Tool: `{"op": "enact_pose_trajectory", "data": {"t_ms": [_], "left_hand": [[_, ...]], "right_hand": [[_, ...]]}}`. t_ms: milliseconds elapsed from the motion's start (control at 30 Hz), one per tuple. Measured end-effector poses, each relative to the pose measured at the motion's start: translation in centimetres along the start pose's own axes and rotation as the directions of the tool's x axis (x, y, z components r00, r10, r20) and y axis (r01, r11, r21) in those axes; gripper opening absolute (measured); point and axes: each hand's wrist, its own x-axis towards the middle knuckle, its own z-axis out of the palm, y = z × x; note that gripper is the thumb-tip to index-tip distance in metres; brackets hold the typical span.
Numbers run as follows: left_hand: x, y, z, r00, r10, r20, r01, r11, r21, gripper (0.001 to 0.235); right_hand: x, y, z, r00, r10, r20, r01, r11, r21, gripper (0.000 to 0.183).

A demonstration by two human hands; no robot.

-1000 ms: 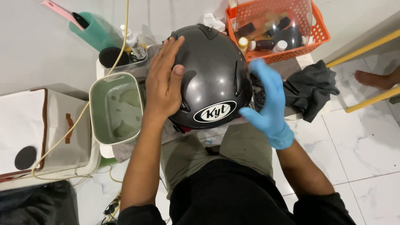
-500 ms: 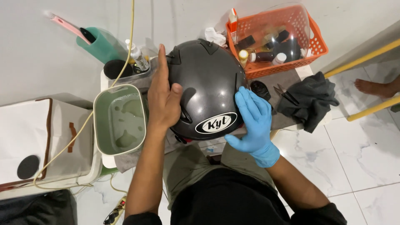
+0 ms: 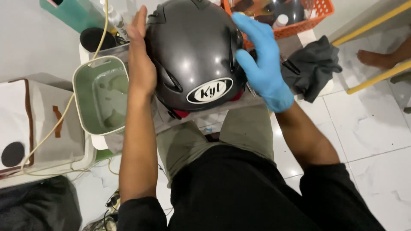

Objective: The person holds a black KYT motorcycle helmet and uses a screwdriver to unscrew and remove a vent cover from the top. They then use the screwdriver to loosen and remove screws from the side of the helmet, detaching a part of the shell.

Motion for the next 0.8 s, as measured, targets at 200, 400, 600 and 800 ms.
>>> {"op": "enact_pose_trajectory", "data": {"t_ms": [200, 400, 600, 800], "left_hand": [[1.6, 1.2, -0.2, 0.998, -0.060, -0.002, 0.060, 0.998, -0.030, 0.090], [3.1, 2.6, 0.0, 1.000, 0.019, 0.007, -0.020, 0.970, 0.243, 0.052], [4.1, 2.0, 0.2, 0.996, -0.058, -0.074, 0.077, 0.954, 0.289, 0.057], [4.3, 2.0, 0.2, 0.997, -0.052, -0.064, 0.070, 0.945, 0.319, 0.058]], "right_hand": [[1.8, 1.3, 1.1, 0.987, -0.151, 0.056, 0.155, 0.984, -0.088, 0.046], [1.8, 1.8, 1.6, 0.990, -0.141, 0.017, 0.142, 0.984, -0.103, 0.047], [1.6, 1.6, 1.8, 0.988, -0.151, -0.001, 0.151, 0.984, -0.099, 0.044], [1.6, 1.6, 2.1, 0.987, -0.156, -0.024, 0.154, 0.985, -0.074, 0.046]]}}
